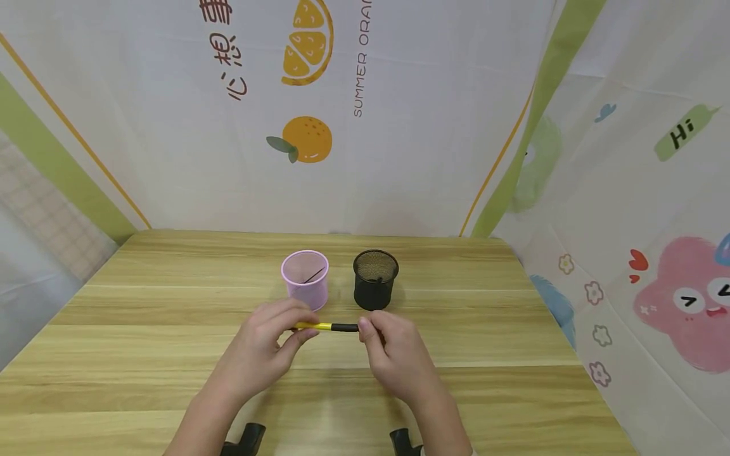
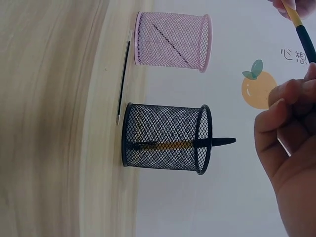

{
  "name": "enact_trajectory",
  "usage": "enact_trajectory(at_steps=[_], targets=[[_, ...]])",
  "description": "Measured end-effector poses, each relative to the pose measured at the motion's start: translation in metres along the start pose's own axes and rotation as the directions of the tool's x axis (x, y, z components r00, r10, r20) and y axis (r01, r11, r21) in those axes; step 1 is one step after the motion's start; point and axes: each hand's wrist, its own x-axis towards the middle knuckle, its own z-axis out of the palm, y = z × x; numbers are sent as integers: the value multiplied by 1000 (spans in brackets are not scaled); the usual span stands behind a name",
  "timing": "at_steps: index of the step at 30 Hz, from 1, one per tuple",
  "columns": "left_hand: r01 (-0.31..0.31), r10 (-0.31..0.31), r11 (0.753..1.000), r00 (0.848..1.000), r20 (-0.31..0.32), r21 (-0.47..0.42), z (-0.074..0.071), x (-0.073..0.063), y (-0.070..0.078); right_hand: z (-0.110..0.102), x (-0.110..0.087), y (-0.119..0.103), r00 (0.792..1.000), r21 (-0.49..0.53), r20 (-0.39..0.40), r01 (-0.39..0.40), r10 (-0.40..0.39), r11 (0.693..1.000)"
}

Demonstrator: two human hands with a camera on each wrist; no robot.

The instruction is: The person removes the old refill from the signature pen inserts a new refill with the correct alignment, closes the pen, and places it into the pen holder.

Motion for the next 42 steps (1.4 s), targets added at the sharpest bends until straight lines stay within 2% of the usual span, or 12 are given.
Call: enact_trajectory(at_steps=[5,9,15,22,29,33,38,42], targets=[[-4,4,1000,1000,-10,-4,0,0,1,0,0,-2,997,16,35,-64,64,998],[24,-24,999,1000,-9,-32,0,-1,1,0,0,-3,997,8,17,-78,78,997],[114,-114,987,993,5,-111,-1,-4,1,1,-1,0,999,18,-41,30,-29,999],[112,-118,980,993,-24,-163,-2,-5,-3,1,1,1,987,47,-92,136,-132,990],[123,-130,972,991,-21,-199,-2,-5,-2,0,1,1,986,76,-92,150,-142,986],[139,-140,967,990,11,-212,-2,-6,-1,1,1,2,984,80,-78,166,-159,983],[180,-169,963,983,72,-200,-1,-8,1,0,0,1,991,75,-48,131,-127,989],[190,-181,967,981,66,-172,-2,-9,2,-1,0,1,988,71,-52,149,-146,986]])
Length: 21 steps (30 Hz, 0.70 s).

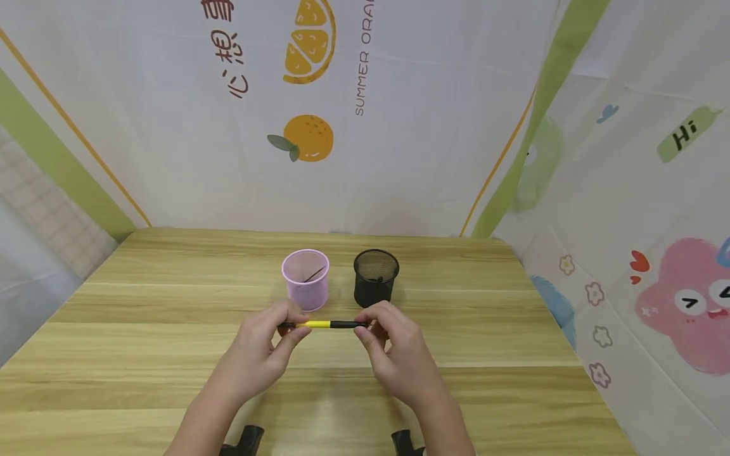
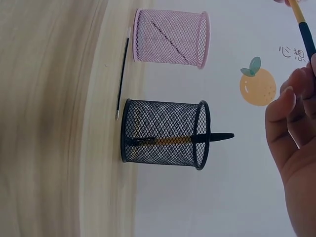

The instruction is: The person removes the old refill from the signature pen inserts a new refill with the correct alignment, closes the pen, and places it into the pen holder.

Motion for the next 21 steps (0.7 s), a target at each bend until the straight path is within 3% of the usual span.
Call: enact_trajectory(at_steps=[8,16,21], targets=[[-89,90,996,994,-55,32,-2,2,-1,1,0,0,1000,-38,-21,16,-16,999],[-197,203,978,973,-106,67,-2,6,-1,4,-4,-3,999,-78,-19,-47,45,996],[-204,214,974,971,-109,96,-2,6,0,6,-3,-6,995,-92,-12,-101,100,991]])
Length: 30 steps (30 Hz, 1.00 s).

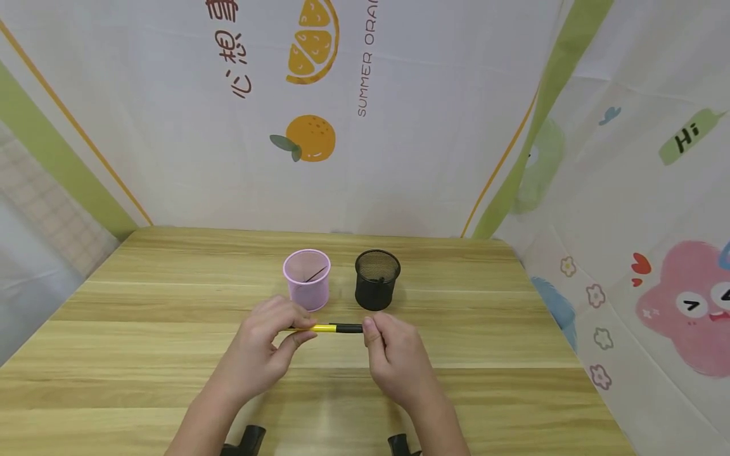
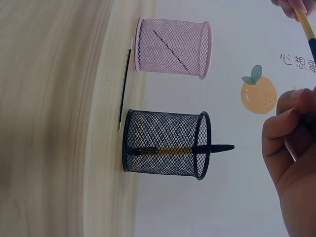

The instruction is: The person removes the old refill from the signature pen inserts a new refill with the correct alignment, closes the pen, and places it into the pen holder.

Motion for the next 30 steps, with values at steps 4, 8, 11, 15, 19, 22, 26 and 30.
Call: enact_trajectory(at_steps=[4,8,11,15,19,22,26,30], targets=[[40,-41,999,999,15,35,-2,0,-1,-1,1,0,1000,-2,-14,0,0,1000],[92,-96,994,994,60,65,-6,-1,-3,-4,3,1,999,-13,-47,21,-22,1000],[126,-135,988,985,104,89,-9,-2,-4,-5,4,2,997,-16,-64,36,-37,999],[92,-105,989,988,116,114,-9,-3,-6,-5,4,4,994,-9,-92,64,-64,998],[-11,2,989,998,60,150,-4,-2,-7,-4,3,4,990,-10,-129,51,-51,999],[-52,48,982,998,28,182,-3,-1,-7,-4,4,3,993,-15,-117,2,-4,1000],[7,-18,980,998,55,199,-4,-2,-8,-6,4,4,997,-52,-3,-83,83,995],[83,-116,973,982,146,217,-3,-4,-9,-7,4,6,988,-128,126,-77,93,989]])
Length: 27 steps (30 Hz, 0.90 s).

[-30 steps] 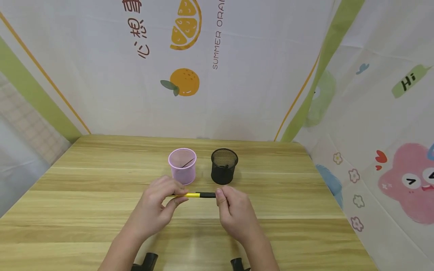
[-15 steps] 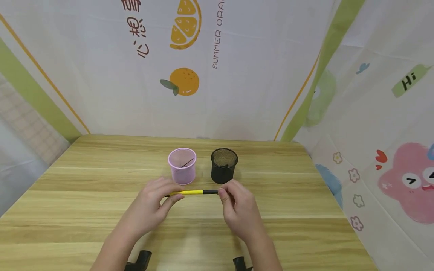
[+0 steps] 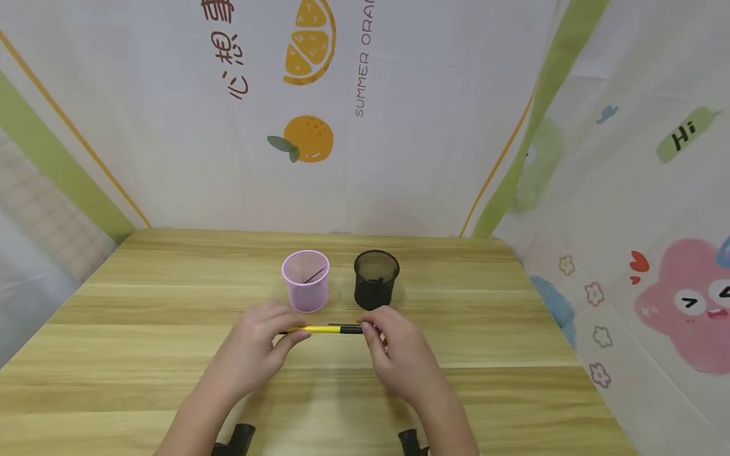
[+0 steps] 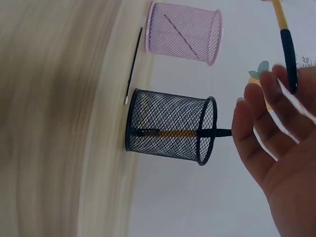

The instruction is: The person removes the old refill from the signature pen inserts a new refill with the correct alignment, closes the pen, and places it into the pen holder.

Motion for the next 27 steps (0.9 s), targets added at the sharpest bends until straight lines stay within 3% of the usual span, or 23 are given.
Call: enact_trajectory(at_steps=[6,13,22,27], targets=[[50,-52,999,988,143,20,2,-1,2,4,1,1,989,-119,71,139,-131,983],[86,-96,995,962,256,50,2,-1,0,4,6,6,976,-206,97,214,-197,955],[65,-72,997,942,326,31,3,-1,-10,1,6,12,967,-293,207,209,-152,933],[53,-71,997,930,361,60,5,-1,-14,-3,6,17,964,-296,222,212,-149,931]])
